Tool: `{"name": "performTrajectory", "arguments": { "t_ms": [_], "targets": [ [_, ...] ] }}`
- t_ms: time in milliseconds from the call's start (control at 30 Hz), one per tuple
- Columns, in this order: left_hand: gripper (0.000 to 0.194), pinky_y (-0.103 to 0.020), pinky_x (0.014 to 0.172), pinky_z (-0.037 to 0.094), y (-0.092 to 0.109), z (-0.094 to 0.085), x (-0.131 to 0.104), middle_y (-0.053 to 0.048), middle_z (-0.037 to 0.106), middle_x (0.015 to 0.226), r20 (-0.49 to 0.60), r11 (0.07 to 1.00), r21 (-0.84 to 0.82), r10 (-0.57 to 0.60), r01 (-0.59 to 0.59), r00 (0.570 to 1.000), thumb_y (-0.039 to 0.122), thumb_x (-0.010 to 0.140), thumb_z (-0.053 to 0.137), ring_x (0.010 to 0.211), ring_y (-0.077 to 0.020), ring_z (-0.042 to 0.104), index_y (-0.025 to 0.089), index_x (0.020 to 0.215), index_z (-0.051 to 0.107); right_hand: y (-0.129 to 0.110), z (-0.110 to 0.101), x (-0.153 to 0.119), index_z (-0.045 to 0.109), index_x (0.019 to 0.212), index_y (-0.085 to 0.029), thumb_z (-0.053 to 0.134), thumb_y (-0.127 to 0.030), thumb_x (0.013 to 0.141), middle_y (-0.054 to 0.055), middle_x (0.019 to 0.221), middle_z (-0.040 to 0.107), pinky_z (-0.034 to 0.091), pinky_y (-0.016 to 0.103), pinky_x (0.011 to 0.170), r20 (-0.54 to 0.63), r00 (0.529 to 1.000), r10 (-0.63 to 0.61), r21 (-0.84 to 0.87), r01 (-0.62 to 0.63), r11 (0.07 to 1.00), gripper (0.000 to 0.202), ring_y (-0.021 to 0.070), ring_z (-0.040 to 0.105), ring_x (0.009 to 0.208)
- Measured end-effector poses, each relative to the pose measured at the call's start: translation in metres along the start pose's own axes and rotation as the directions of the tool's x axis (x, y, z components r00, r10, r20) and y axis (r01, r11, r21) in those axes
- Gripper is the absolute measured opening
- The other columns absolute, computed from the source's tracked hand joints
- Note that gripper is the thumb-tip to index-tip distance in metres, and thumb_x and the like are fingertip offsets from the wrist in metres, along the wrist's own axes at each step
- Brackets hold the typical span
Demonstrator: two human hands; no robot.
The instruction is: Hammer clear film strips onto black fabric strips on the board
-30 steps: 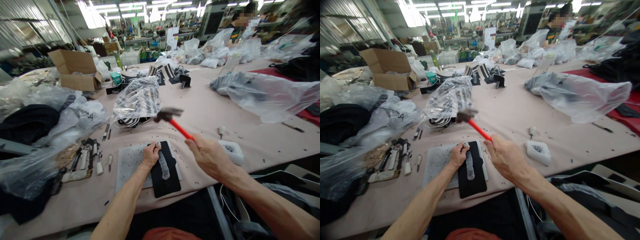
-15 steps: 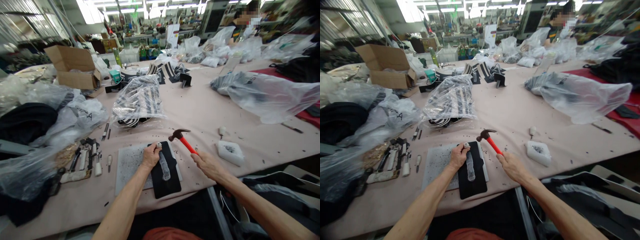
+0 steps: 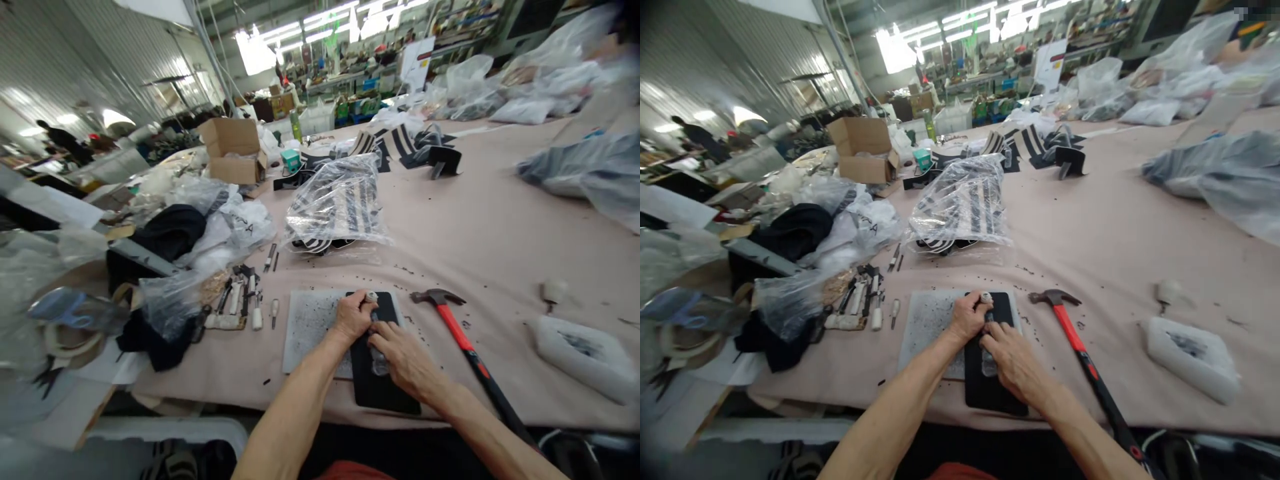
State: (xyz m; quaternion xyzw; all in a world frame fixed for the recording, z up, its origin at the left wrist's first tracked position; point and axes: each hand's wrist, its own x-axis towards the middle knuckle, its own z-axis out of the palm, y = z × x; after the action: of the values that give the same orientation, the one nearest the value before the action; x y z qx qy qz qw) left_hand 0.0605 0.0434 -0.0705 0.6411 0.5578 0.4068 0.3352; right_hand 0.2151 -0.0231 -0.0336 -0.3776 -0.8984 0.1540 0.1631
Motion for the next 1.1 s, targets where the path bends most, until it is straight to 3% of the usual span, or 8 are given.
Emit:
{"name": "performTrajectory", "arguments": {
  "t_ms": [100,200,267,533,667,833,1000,1100],
  "targets": [
    [0.006,-0.026,0.068,0.052,0.001,0.003,0.008,-0.003,0.070,0.073,-0.089,0.970,-0.204,-0.153,0.133,0.984,0.025,0.080,0.065,0.070,-0.0174,0.064,0.019,0.078,0.065,0.002,0.010,0.003,0.063,0.095,-0.016,0.038,0.006,0.076,0.011,0.104,0.059,0.043,0.036,0.082,0.021,1.000,0.012,-0.004,-0.012,1.000,0.039,0.0228,0.049,0.091],
    [0.023,-0.025,0.061,0.054,0.003,-0.002,0.019,-0.005,0.069,0.071,-0.247,0.810,-0.536,-0.421,0.239,0.873,0.039,0.082,0.063,0.066,-0.0176,0.067,0.017,0.075,0.060,-0.004,0.010,0.005,0.062,0.095,-0.015,0.038,0.006,0.076,0.011,0.104,0.059,0.042,0.034,0.083,0.025,0.998,0.065,-0.052,-0.063,0.997,0.037,0.0232,0.050,0.091],
    [0.030,-0.025,0.059,0.054,0.007,-0.013,0.022,-0.005,0.069,0.071,-0.314,0.749,-0.630,-0.490,0.208,0.813,0.045,0.079,0.064,0.066,-0.0177,0.068,0.017,0.075,0.058,-0.014,0.003,0.009,0.062,0.095,-0.015,0.039,0.005,0.077,0.011,0.103,0.061,0.041,0.033,0.080,0.019,0.987,0.159,-0.133,-0.155,0.979,0.035,0.0229,0.053,0.089],
    [0.033,-0.027,0.068,0.060,0.020,-0.092,0.014,-0.005,0.072,0.074,-0.571,0.876,-0.479,-0.259,-0.060,0.779,0.045,0.074,0.071,0.068,-0.0176,0.071,0.014,0.081,0.063,-0.033,-0.057,0.039,0.059,0.099,-0.013,0.046,-0.013,0.089,0.014,0.090,0.068,0.038,0.031,0.062,-0.107,0.807,0.581,-0.315,-0.582,0.750,0.017,0.0223,0.066,0.075],
    [0.032,-0.026,0.068,0.060,0.019,-0.095,-0.003,-0.005,0.073,0.074,-0.522,0.899,-0.437,-0.250,-0.004,0.816,0.044,0.074,0.073,0.068,-0.0180,0.071,0.014,0.081,0.066,-0.030,-0.057,0.040,0.057,0.109,-0.013,0.049,-0.027,0.095,0.014,0.089,0.071,0.040,0.030,0.062,-0.112,0.731,0.673,-0.193,-0.681,0.707,0.022,0.0263,0.070,0.080],
    [0.034,-0.028,0.069,0.060,0.011,-0.063,-0.020,-0.006,0.073,0.074,-0.370,0.883,-0.459,-0.286,0.094,0.884,0.047,0.074,0.072,0.070,-0.0189,0.070,0.015,0.079,0.065,-0.027,-0.017,0.025,0.051,0.132,-0.013,0.049,-0.038,0.099,0.014,0.101,0.073,0.048,0.032,0.073,-0.089,0.713,0.696,0.018,-0.697,0.716,0.042,0.0267,0.071,0.090],
    [0.031,-0.027,0.070,0.058,0.013,-0.038,-0.013,-0.006,0.074,0.077,-0.224,0.883,-0.458,-0.231,0.107,0.947,0.046,0.076,0.071,0.071,-0.0186,0.070,0.016,0.080,0.065,-0.022,0.007,0.021,0.049,0.139,-0.009,0.038,-0.030,0.103,0.019,0.131,0.063,0.050,0.032,0.086,-0.175,0.782,0.599,0.043,-0.602,0.798,0.043,0.0255,0.067,0.109],
    [0.027,-0.025,0.069,0.056,0.015,-0.027,-0.002,-0.006,0.074,0.080,-0.170,0.888,-0.451,-0.187,0.092,0.968,0.043,0.077,0.069,0.073,-0.0180,0.070,0.016,0.081,0.065,-0.021,0.010,0.027,0.051,0.138,-0.010,0.038,-0.029,0.103,0.018,0.129,0.064,0.050,0.031,0.083,-0.157,0.778,0.608,0.008,-0.614,0.789,0.041,0.0252,0.068,0.105]
  ]
}}
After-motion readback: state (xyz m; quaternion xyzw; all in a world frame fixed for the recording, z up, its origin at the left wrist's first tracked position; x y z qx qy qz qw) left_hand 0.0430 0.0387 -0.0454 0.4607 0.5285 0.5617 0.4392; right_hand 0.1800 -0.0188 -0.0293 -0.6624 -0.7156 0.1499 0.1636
